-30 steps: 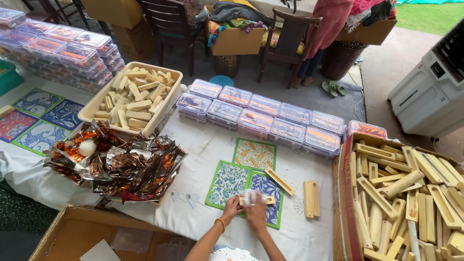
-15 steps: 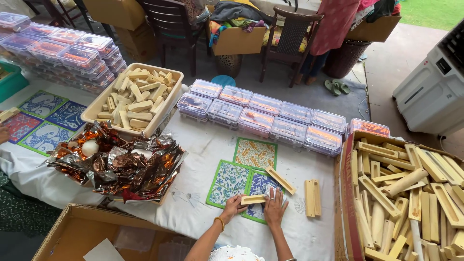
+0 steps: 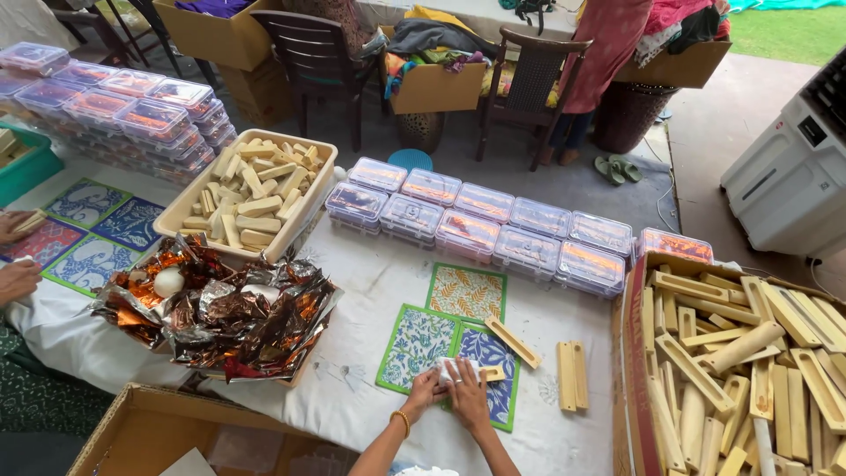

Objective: The person wipes wooden handles with a white cloth on a table covered with a white cloth. They pick up handles from a large cardboard box, wipe them, and place them back into the box.

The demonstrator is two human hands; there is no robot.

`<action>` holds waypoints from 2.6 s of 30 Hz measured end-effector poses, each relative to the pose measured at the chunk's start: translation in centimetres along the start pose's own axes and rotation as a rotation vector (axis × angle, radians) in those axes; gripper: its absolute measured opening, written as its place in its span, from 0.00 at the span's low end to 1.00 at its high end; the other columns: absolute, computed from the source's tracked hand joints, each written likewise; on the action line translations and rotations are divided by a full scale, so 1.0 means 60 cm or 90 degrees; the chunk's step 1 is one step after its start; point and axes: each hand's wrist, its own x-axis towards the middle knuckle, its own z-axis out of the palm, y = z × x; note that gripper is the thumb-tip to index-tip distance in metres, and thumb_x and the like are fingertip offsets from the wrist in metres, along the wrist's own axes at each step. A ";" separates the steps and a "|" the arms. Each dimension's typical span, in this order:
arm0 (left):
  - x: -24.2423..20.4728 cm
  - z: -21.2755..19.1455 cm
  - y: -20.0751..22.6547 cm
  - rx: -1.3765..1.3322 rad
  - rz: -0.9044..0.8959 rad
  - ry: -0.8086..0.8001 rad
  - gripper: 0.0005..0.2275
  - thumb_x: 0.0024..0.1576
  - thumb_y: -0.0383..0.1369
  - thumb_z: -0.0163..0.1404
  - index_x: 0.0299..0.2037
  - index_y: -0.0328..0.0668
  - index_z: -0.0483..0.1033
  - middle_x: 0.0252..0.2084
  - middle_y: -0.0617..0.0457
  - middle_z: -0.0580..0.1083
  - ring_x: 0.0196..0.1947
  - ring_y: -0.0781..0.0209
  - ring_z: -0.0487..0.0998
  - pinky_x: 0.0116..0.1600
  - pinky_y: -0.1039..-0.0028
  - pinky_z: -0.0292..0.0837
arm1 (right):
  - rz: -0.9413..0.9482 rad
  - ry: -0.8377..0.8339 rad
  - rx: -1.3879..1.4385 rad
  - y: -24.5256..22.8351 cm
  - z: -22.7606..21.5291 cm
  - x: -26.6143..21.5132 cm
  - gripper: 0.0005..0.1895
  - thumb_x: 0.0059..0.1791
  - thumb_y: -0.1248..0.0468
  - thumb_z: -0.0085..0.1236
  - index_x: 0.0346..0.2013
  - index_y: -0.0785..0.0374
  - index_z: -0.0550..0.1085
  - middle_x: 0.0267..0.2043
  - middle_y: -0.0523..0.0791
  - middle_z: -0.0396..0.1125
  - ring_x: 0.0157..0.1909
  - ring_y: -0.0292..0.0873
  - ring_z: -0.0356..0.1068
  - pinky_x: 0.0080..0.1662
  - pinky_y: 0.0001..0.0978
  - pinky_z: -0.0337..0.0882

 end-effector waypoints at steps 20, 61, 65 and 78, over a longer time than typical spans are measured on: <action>-0.004 0.001 0.006 -0.026 -0.007 -0.036 0.14 0.64 0.35 0.48 0.57 0.37 0.73 0.49 0.49 0.79 0.48 0.57 0.83 0.55 0.64 0.81 | 0.055 0.150 -0.090 0.022 0.049 -0.007 0.29 0.57 0.50 0.35 0.74 0.46 0.54 0.79 0.43 0.43 0.79 0.48 0.39 0.71 0.64 0.38; -0.003 0.031 -0.013 0.196 0.219 0.051 0.17 0.49 0.14 0.59 0.48 0.36 0.82 0.46 0.51 0.82 0.45 0.66 0.82 0.52 0.77 0.80 | 0.011 0.098 0.074 0.097 0.037 0.013 0.19 0.44 0.65 0.59 0.48 0.47 0.81 0.49 0.40 0.76 0.50 0.47 0.74 0.57 0.45 0.71; -0.002 0.031 -0.016 0.114 0.183 0.063 0.16 0.51 0.16 0.59 0.49 0.34 0.81 0.46 0.49 0.82 0.44 0.64 0.83 0.51 0.76 0.81 | -0.045 0.166 0.126 0.065 -0.019 0.003 0.21 0.44 0.68 0.58 0.50 0.49 0.79 0.52 0.42 0.75 0.52 0.48 0.74 0.60 0.53 0.65; -0.009 0.040 -0.002 0.060 0.097 0.081 0.16 0.58 0.19 0.54 0.57 0.34 0.76 0.49 0.50 0.81 0.44 0.64 0.83 0.49 0.74 0.83 | 0.010 0.231 -0.053 0.075 0.037 -0.028 0.25 0.53 0.59 0.46 0.66 0.56 0.66 0.67 0.51 0.62 0.71 0.58 0.57 0.69 0.61 0.52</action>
